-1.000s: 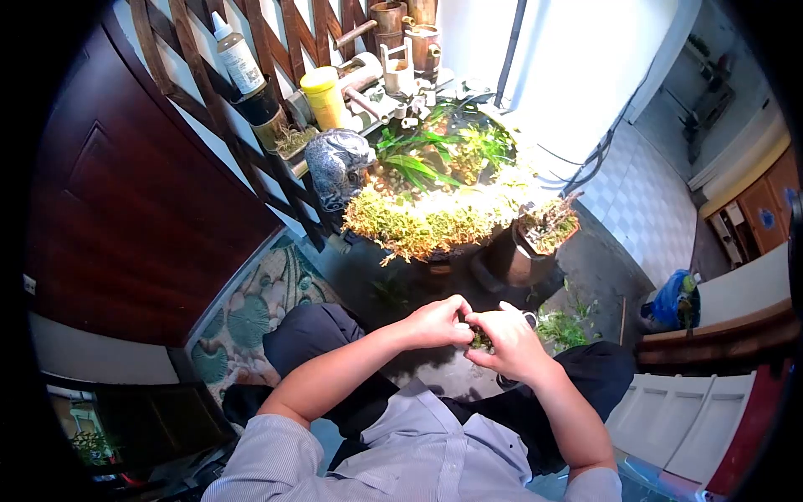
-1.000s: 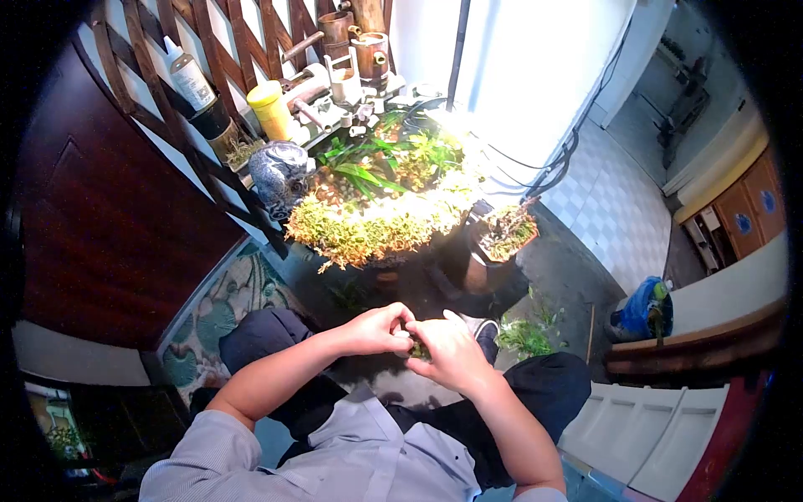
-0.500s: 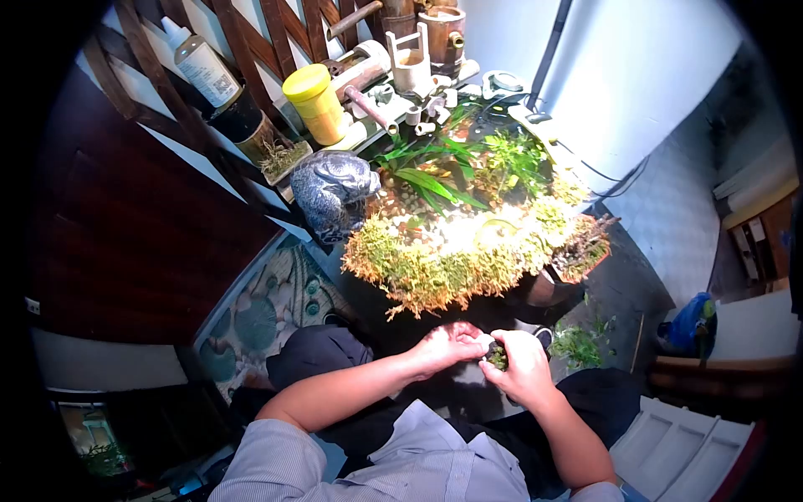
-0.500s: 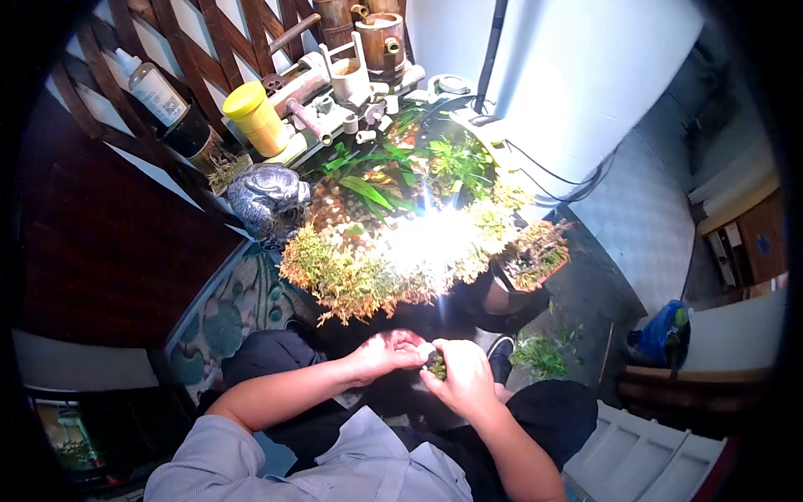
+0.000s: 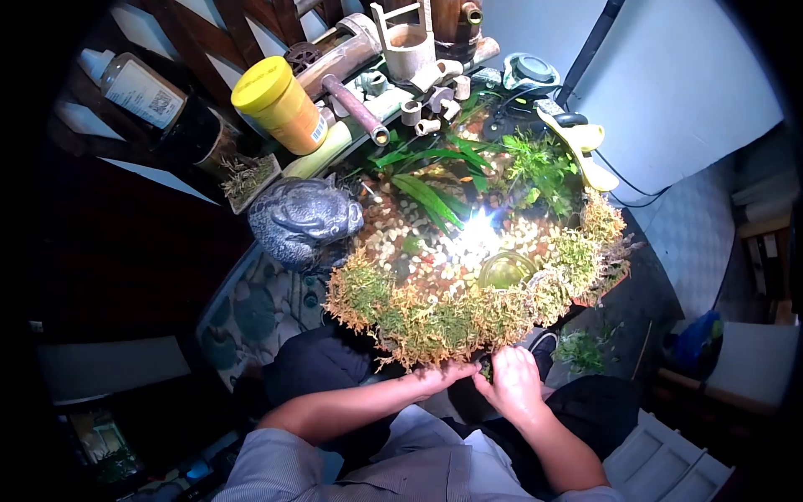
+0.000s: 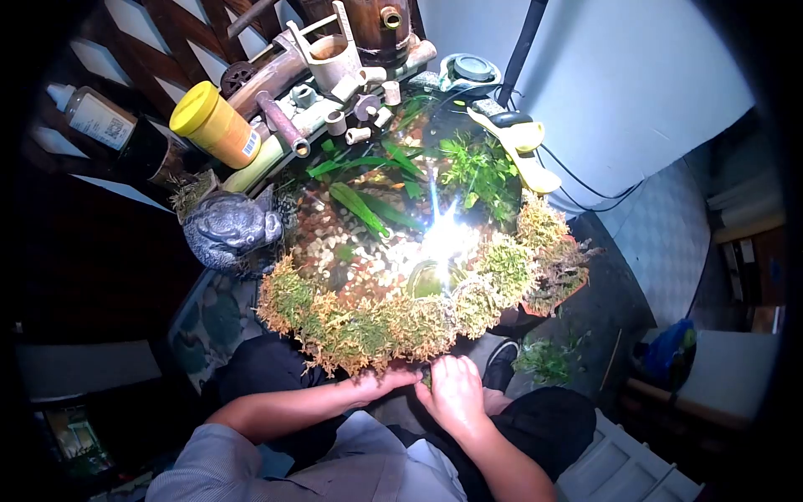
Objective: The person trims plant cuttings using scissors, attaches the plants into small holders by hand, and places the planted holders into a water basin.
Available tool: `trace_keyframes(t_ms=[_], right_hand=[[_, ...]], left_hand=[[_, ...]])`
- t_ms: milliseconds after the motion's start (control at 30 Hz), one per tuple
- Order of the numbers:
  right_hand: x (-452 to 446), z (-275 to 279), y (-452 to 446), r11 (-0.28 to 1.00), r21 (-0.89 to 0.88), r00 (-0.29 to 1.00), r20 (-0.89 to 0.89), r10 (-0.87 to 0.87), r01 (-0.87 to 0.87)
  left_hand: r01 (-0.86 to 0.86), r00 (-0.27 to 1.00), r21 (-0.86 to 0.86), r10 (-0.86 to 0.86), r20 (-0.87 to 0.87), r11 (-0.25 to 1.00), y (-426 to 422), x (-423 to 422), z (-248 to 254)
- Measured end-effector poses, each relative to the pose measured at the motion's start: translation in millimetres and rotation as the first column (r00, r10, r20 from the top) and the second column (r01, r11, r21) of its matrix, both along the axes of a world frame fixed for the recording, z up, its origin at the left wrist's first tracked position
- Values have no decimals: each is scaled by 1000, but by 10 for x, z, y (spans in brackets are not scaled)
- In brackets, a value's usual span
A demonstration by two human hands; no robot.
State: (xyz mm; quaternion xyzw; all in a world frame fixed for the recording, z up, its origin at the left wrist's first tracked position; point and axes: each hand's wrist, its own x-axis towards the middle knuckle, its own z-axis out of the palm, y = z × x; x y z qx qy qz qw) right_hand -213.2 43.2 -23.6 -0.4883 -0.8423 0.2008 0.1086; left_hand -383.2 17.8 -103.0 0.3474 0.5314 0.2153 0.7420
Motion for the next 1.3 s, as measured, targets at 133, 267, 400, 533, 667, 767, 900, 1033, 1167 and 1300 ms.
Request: trace_keyframes(t_ms=[133, 267, 400, 533, 667, 767, 900, 1033, 1167, 1300], right_hand=[[20, -34, 54, 998, -60, 999, 39, 7, -4], [50, -109, 77, 996, -83, 999, 38, -10, 13], [51, -149, 118, 993, -117, 998, 68, -7, 15], [11, -29, 230, 982, -189, 996, 87, 1, 15], [16, -42, 225, 984, -176, 996, 89, 12, 4], [15, -49, 216, 988, -156, 999, 51, -3, 11], [70, -184, 167, 990, -141, 998, 53, -17, 25], [62, -146, 183, 989, -146, 999, 34, -23, 27], [79, -192, 153, 988, -152, 998, 58, -24, 32], [50, -183, 179, 986, -165, 997, 77, -25, 38]], left_hand=[[47, 998, 288, -36, -46, 957, -137, 26, -402], [117, 992, 294, -100, -73, 949, -138, 32, -472], [193, 979, 150, -181, -92, 970, -102, 28, -465], [409, 895, 60, -388, -219, 911, -100, 9, -546], [70, 997, -45, -68, 38, 997, 30, 62, -260], [10, 999, -33, -8, 42, 999, 6, 79, -258], [243, 960, -16, -243, -136, 970, -116, 40, -515], [-36, 996, -127, 25, -83, 991, -174, 62, -488], [-118, 993, -194, 113, -35, 974, -175, 79, -485], [169, 983, -145, -155, 102, 975, -145, -40, -490]])
